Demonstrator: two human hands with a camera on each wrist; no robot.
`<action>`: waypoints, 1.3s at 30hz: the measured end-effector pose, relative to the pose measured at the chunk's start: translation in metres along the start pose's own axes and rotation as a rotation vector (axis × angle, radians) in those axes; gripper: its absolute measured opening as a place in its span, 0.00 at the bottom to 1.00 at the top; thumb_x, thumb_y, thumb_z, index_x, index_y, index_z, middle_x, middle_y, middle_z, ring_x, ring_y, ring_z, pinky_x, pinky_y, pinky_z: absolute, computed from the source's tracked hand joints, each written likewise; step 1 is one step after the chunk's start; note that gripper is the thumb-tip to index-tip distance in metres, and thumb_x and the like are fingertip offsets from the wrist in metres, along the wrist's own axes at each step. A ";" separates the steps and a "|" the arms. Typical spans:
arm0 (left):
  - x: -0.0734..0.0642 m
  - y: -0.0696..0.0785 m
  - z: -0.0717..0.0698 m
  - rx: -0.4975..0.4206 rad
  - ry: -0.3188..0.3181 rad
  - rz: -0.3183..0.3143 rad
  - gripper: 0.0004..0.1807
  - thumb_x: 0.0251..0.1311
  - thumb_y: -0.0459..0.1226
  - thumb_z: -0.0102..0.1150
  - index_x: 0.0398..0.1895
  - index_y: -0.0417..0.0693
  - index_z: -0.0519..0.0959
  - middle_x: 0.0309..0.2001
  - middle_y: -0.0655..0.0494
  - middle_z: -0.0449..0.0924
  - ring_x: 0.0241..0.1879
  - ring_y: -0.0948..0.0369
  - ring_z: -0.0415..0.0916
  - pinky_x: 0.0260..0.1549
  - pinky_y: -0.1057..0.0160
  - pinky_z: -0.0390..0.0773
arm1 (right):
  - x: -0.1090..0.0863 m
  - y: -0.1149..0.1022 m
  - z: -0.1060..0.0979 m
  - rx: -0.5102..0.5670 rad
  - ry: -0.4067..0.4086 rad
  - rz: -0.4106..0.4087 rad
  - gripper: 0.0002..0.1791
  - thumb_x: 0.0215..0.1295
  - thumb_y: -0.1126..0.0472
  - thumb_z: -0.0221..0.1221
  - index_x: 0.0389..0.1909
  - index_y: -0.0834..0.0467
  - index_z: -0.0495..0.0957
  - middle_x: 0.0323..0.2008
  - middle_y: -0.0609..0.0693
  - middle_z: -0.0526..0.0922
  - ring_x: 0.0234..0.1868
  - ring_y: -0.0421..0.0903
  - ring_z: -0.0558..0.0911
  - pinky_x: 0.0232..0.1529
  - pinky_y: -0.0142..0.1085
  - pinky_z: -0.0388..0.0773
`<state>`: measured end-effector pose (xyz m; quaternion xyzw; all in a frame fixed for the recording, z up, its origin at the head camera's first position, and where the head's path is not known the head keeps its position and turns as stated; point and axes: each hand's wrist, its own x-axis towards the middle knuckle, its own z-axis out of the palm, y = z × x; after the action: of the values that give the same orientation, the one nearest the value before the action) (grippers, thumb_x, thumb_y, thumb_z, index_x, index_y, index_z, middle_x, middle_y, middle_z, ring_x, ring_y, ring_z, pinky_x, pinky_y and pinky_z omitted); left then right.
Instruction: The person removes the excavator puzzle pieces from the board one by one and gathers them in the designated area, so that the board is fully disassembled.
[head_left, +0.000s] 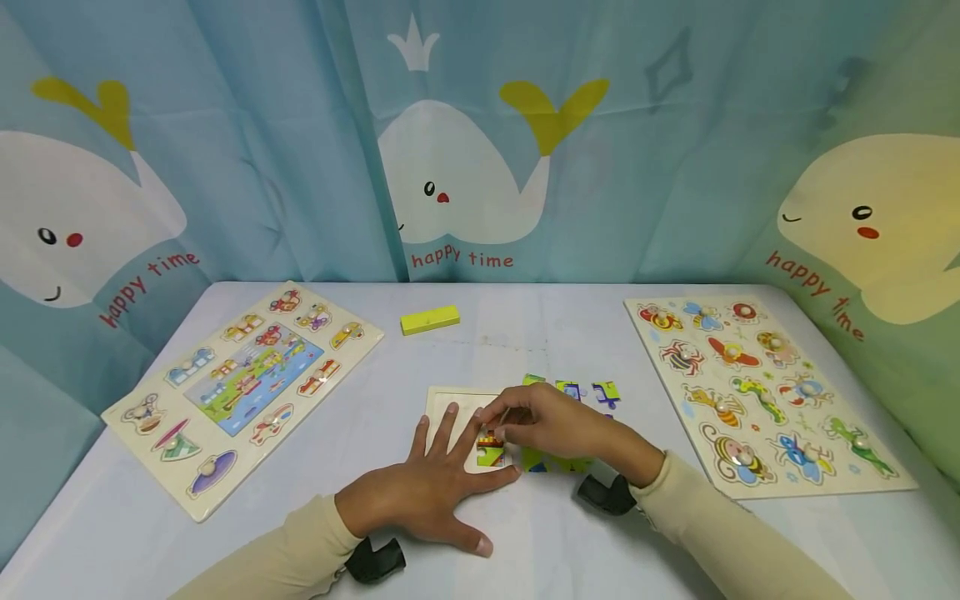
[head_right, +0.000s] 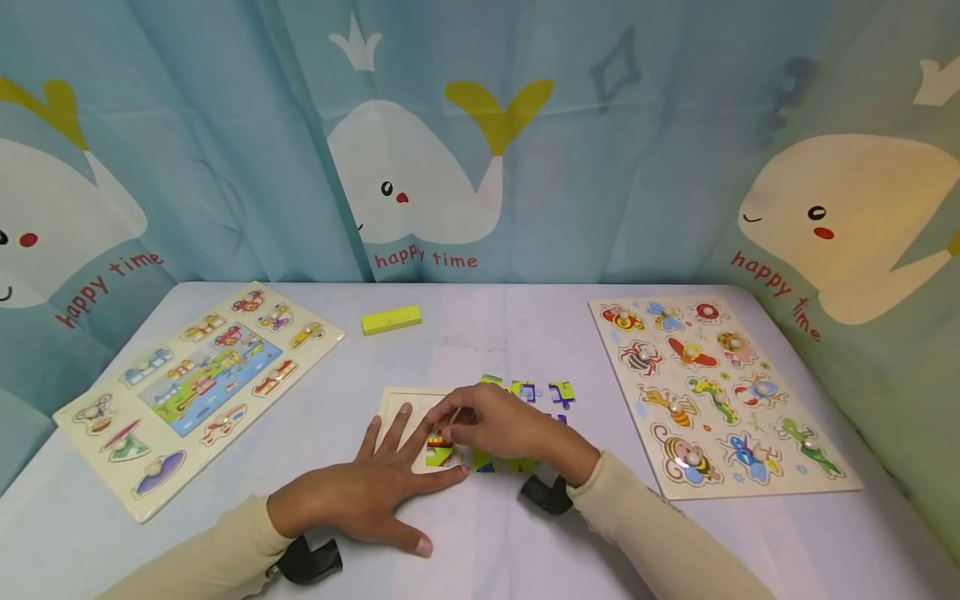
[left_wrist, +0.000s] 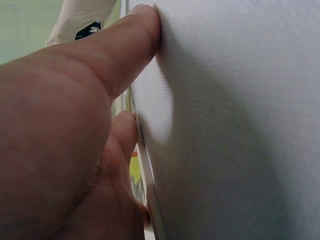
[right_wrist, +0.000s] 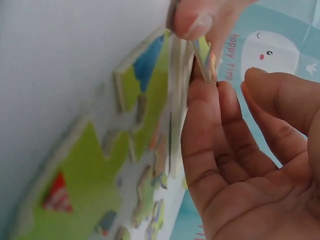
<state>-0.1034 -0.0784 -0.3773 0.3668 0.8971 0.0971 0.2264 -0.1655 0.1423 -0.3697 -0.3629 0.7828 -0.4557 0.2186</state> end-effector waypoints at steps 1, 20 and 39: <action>0.000 0.000 0.000 0.000 0.000 0.000 0.43 0.53 0.69 0.55 0.74 0.80 0.55 0.77 0.47 0.23 0.71 0.39 0.15 0.61 0.30 0.31 | 0.000 0.001 0.001 0.013 -0.001 -0.002 0.14 0.66 0.74 0.57 0.52 0.66 0.78 0.47 0.56 0.82 0.46 0.48 0.82 0.45 0.36 0.78; -0.001 0.001 -0.002 -0.012 -0.012 -0.006 0.43 0.54 0.69 0.55 0.74 0.81 0.53 0.77 0.47 0.21 0.71 0.40 0.14 0.61 0.30 0.31 | 0.006 0.005 0.007 0.074 -0.059 0.041 0.09 0.64 0.73 0.59 0.43 0.64 0.82 0.37 0.50 0.84 0.31 0.42 0.79 0.34 0.33 0.77; 0.000 0.000 0.000 0.008 0.013 -0.006 0.44 0.53 0.70 0.55 0.74 0.81 0.53 0.77 0.45 0.24 0.72 0.40 0.16 0.62 0.31 0.31 | -0.011 0.001 -0.016 -0.035 0.071 0.033 0.08 0.64 0.71 0.60 0.43 0.64 0.83 0.38 0.50 0.85 0.35 0.45 0.81 0.37 0.34 0.78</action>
<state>-0.1029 -0.0783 -0.3775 0.3644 0.9001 0.0952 0.2192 -0.1699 0.1597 -0.3622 -0.3375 0.8039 -0.4507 0.1918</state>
